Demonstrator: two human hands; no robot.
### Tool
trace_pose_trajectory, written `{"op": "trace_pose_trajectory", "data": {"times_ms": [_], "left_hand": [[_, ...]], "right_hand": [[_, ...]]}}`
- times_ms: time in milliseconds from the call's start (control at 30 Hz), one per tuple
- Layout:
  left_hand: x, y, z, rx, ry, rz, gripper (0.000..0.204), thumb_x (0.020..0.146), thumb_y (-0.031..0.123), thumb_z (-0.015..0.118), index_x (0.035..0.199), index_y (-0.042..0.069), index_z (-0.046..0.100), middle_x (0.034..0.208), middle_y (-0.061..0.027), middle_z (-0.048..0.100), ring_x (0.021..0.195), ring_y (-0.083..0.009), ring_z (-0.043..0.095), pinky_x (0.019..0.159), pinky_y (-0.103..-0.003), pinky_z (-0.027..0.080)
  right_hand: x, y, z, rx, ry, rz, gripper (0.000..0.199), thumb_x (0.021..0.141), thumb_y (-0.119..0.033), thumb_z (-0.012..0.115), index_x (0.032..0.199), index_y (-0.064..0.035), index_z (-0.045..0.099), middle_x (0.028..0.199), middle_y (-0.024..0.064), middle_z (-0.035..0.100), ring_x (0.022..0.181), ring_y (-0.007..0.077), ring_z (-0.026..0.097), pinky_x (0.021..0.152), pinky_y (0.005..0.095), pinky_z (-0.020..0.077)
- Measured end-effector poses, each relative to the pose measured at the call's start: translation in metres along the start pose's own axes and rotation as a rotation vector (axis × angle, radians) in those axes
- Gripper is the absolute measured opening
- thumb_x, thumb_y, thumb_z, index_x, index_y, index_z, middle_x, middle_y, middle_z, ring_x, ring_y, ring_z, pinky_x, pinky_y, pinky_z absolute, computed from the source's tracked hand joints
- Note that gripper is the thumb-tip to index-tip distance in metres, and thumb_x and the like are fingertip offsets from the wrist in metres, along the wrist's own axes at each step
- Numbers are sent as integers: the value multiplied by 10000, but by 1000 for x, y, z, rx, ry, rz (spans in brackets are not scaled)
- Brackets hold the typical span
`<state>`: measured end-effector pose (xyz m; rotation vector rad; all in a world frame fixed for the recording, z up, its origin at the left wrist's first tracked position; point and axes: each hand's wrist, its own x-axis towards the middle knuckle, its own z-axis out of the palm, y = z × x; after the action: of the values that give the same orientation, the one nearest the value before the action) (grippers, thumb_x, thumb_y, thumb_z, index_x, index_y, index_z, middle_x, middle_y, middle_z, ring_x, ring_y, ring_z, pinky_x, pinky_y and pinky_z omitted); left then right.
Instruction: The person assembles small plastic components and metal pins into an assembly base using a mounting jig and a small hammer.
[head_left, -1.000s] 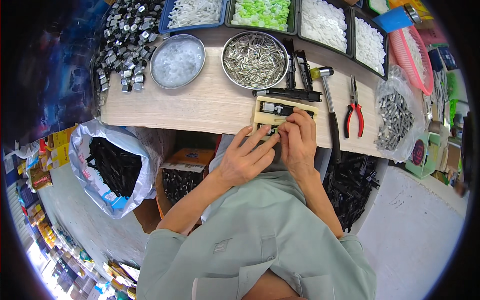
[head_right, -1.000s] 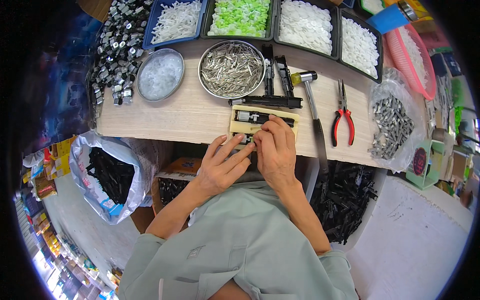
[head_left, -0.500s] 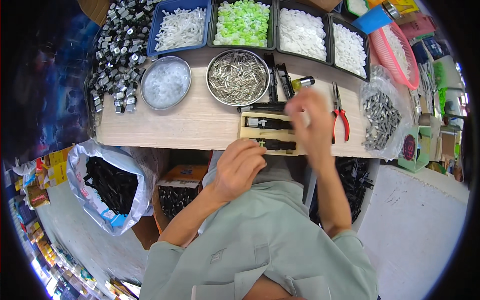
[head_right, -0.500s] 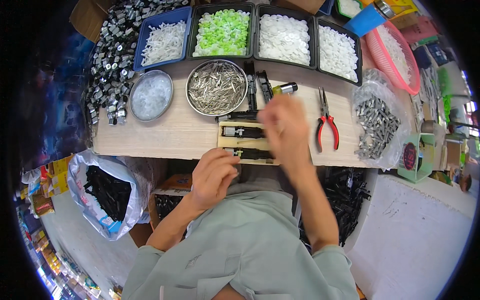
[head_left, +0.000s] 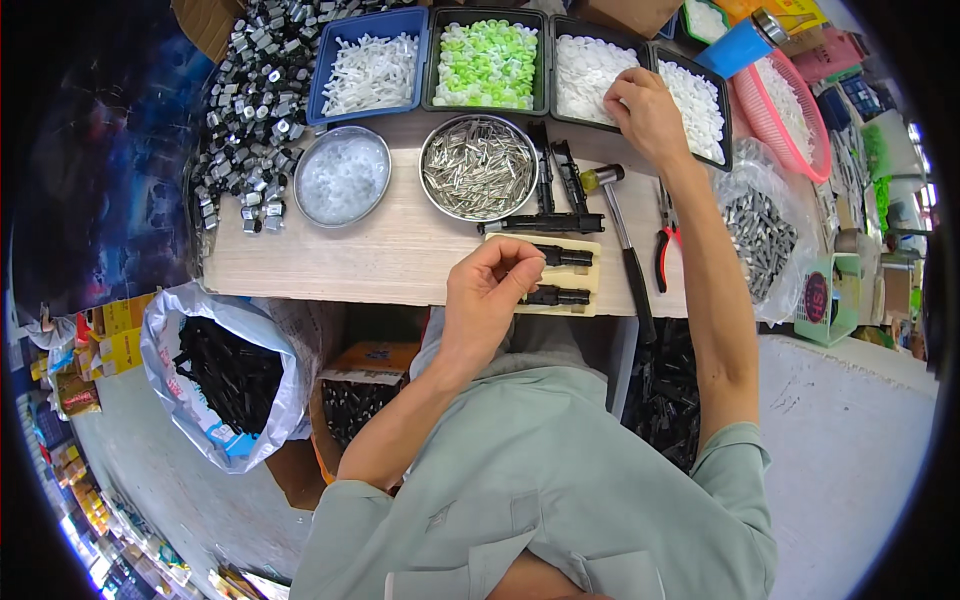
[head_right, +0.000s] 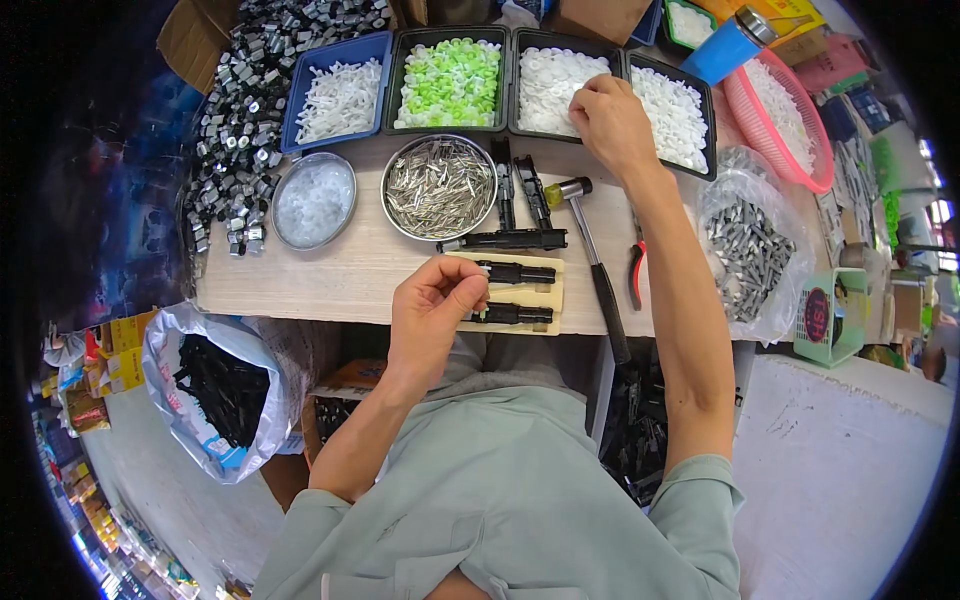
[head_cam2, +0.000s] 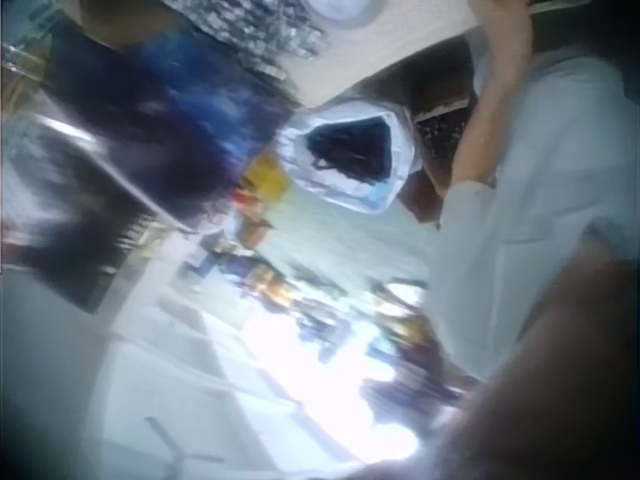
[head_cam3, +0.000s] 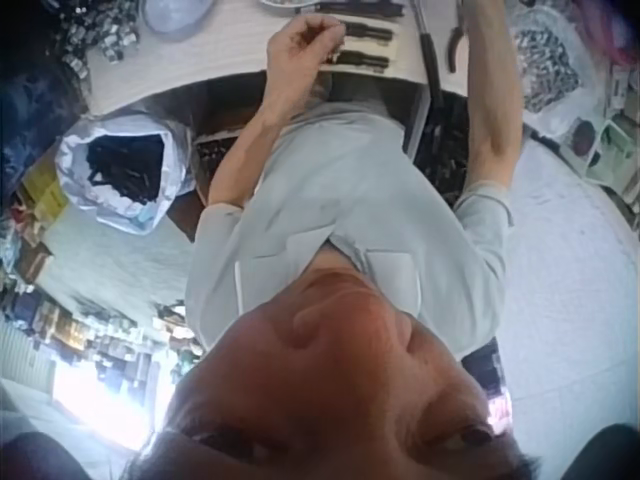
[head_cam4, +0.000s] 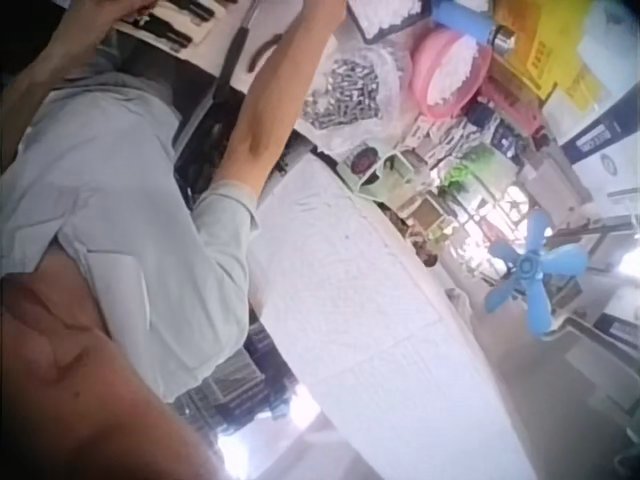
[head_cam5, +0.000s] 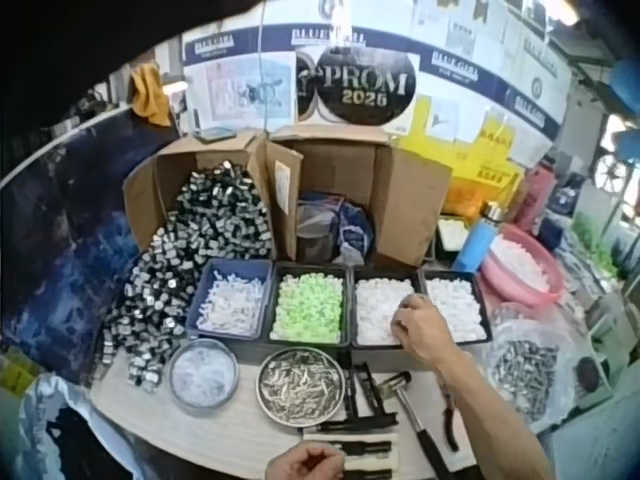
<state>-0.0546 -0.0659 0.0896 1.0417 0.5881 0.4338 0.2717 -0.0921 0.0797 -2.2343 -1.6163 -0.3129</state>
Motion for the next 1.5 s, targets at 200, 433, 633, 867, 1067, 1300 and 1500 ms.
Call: {"op": "trace_pose_trajectory", "data": {"times_ms": [200, 433, 633, 867, 1067, 1300, 1500], "left_hand": [[-5, -4, -2, -107, 49, 5, 134, 937, 38, 677, 1054, -27, 673, 870, -47, 667, 795, -106, 622, 772, -251, 524], [-14, -6, 2, -78, 42, -31, 136, 916, -7, 672, 1049, -39, 674, 904, -53, 682, 814, -87, 632, 764, -238, 542], [-24, -12, 4, -106, 53, -44, 140, 903, -45, 656, 1035, -13, 625, 948, -47, 669, 836, -77, 628, 758, -224, 536], [-27, -12, 3, -76, 54, -5, 153, 898, -59, 659, 1012, 6, 581, 938, -21, 631, 836, -66, 603, 759, -207, 516], [-29, 0, -22, 357, -142, 121, 156, 898, -53, 662, 1037, -10, 607, 928, -37, 669, 852, -101, 643, 781, -251, 538], [-19, 16, -33, 670, -367, 225, 183, 884, -47, 666, 1062, -6, 658, 922, -92, 716, 825, -177, 700, 763, -284, 555], [-11, 14, -25, 746, -314, 324, 220, 890, -42, 655, 1104, 11, 648, 888, -118, 707, 804, -212, 701, 711, -317, 545]], "right_hand": [[-43, -60, -4, 211, 389, 73, 101, 895, -31, 662, 993, -13, 648, 998, 121, 660, 961, 261, 642, 854, 338, 503], [-151, -202, -24, 1424, 187, 743, 99, 1000, -94, 614, 1049, -10, 597, 1054, 60, 669, 934, 104, 617, 866, 252, 495], [-164, -217, -27, 1524, 211, 853, 112, 1003, -100, 617, 1054, -4, 590, 1060, 69, 665, 938, 99, 614, 873, 249, 495], [-170, -218, -26, 1209, 238, 562, 72, 986, -30, 601, 1040, 16, 588, 1082, 98, 662, 960, 123, 621, 849, 247, 503], [-174, -201, -45, 1387, 0, 603, 74, 960, -5, 621, 1030, 16, 608, 1075, 71, 655, 906, 95, 586, 789, 231, 483], [-170, -173, -54, 1481, -517, 633, 102, 940, -50, 680, 998, -2, 611, 975, 5, 606, 892, 88, 560, 798, 252, 473], [-152, -175, -53, 912, -251, 176, 117, 856, 72, 669, 941, 9, 619, 963, 94, 607, 814, 184, 594, 714, 281, 490]]}}
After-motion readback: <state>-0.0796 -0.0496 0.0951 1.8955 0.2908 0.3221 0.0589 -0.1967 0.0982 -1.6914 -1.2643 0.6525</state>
